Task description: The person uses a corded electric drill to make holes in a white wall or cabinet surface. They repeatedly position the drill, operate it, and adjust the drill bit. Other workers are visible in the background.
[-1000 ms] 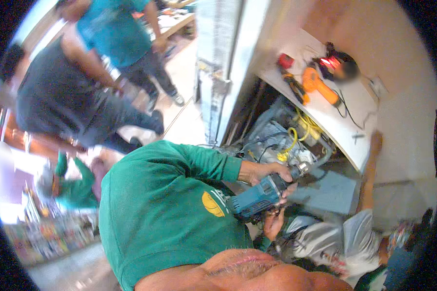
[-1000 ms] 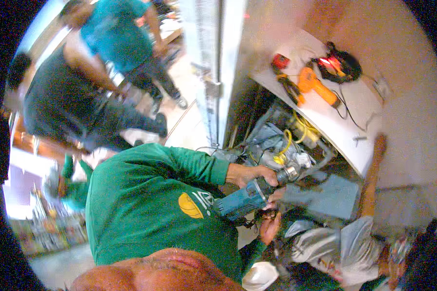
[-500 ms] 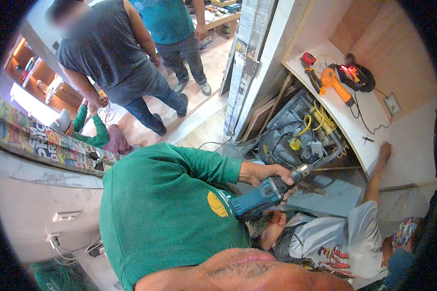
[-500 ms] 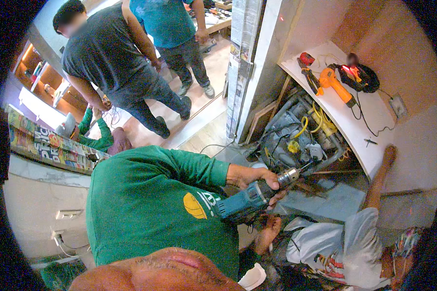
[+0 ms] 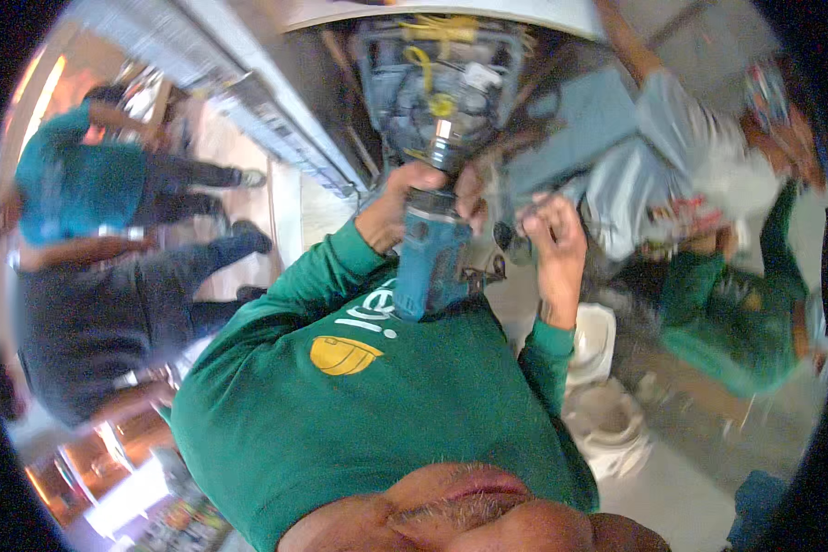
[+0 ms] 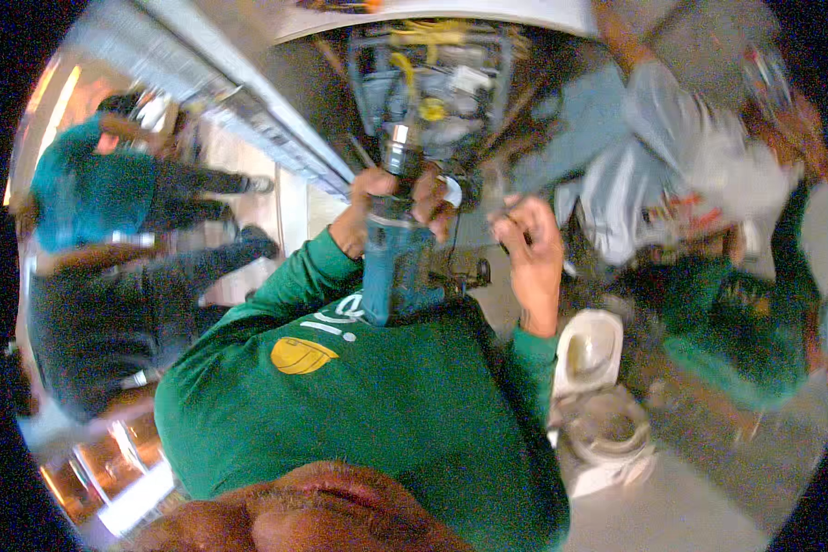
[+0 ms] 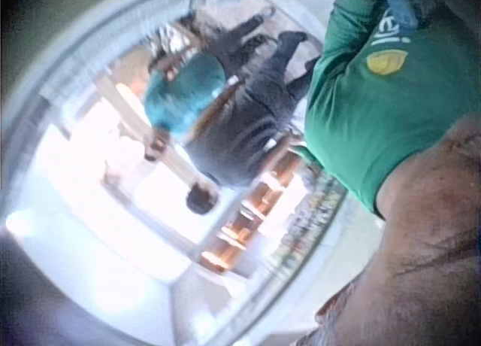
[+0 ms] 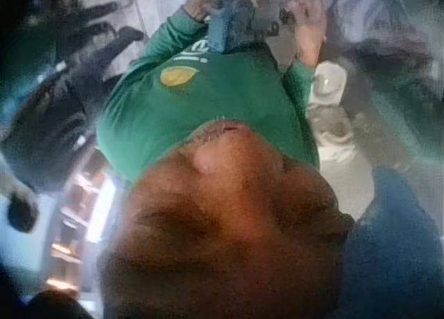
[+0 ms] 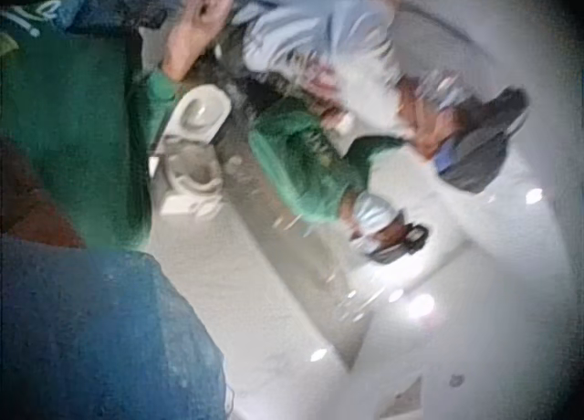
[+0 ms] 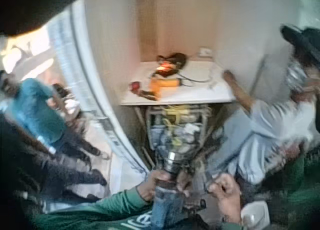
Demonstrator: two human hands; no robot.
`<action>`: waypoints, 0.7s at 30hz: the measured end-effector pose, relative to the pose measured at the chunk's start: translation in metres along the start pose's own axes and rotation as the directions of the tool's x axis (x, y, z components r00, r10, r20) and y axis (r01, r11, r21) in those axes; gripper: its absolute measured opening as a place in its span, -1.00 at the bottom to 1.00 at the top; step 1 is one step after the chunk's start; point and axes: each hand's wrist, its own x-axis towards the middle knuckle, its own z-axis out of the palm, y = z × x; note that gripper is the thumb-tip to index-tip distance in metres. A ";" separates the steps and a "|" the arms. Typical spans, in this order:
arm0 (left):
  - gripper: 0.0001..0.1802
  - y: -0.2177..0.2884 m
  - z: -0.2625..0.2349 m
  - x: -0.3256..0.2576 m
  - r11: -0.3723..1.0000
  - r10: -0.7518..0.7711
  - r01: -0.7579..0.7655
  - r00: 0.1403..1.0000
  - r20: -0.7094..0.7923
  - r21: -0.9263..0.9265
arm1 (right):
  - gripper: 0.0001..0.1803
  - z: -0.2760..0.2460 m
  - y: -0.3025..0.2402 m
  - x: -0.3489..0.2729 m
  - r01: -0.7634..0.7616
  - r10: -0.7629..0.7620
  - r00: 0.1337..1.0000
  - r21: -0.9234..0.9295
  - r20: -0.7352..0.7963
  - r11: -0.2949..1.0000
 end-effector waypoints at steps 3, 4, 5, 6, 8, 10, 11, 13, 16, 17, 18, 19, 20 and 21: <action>-0.58 0.006 -0.007 0.003 0.995 -0.052 0.055 0.998 0.040 -0.082 | -0.75 0.021 -0.030 0.002 0.087 -0.083 0.996 0.326 -0.027 0.941; -0.60 0.007 -0.007 0.008 0.992 -0.066 0.071 0.996 0.060 -0.103 | -0.74 0.025 -0.035 0.002 0.150 -0.133 0.988 0.326 -0.076 0.933; -0.62 0.008 -0.006 0.011 0.989 -0.074 0.083 0.994 0.076 -0.122 | -0.73 0.030 -0.040 0.001 0.212 -0.182 0.976 0.322 -0.118 0.923; -0.62 0.010 -0.004 0.013 0.988 -0.102 0.110 0.992 0.077 -0.107 | -0.72 0.035 -0.043 0.000 0.270 -0.231 0.960 0.317 -0.155 0.909; -0.62 0.011 -0.005 0.018 0.988 -0.127 0.134 0.988 0.089 -0.081 | -0.71 0.040 -0.046 0.006 0.440 -0.386 0.883 0.185 -0.266 0.879; -0.60 0.011 -0.004 0.024 0.987 -0.133 0.142 0.984 0.115 -0.079 | -0.78 0.051 -0.054 0.013 0.558 -0.496 0.781 0.067 -0.380 0.827; -0.59 0.011 -0.004 0.026 0.986 -0.150 0.157 0.982 0.112 -0.060 | -0.79 0.057 -0.062 0.013 0.508 -0.443 0.808 0.079 -0.389 0.858; -0.58 0.013 -0.001 0.030 0.984 -0.175 0.178 0.979 0.102 -0.017 | -0.79 0.064 -0.081 0.013 0.406 -0.334 0.855 0.110 -0.397 0.907; -0.59 0.014 0.004 0.032 0.975 -0.224 0.223 0.971 0.087 0.020 | -0.76 0.066 -0.093 0.018 0.462 -0.494 0.838 -0.182 -0.230 0.868; -0.59 0.015 0.004 0.031 0.971 -0.238 0.236 0.968 0.074 0.037 | -0.76 0.064 -0.094 0.019 0.480 -0.541 0.819 -0.290 -0.193 0.828; -0.59 0.014 0.005 0.033 0.972 -0.234 0.232 0.968 0.096 0.032 | -0.75 0.063 -0.095 0.020 0.496 -0.587 0.794 -0.393 -0.155 0.774; -0.59 0.015 0.003 0.033 0.968 -0.252 0.249 0.962 0.107 0.039 | -0.75 0.061 -0.095 0.020 0.503 -0.630 0.767 -0.495 -0.122 0.708; -0.60 0.014 0.006 0.033 0.965 -0.263 0.259 0.958 0.111 0.050 | -0.74 0.049 -0.090 0.020 0.521 -0.677 0.734 -0.601 -0.046 0.606; -0.60 0.013 0.007 0.035 0.962 -0.273 0.268 0.955 0.115 0.062 | -0.73 0.041 -0.089 0.021 0.533 -0.713 0.700 -0.690 0.036 0.489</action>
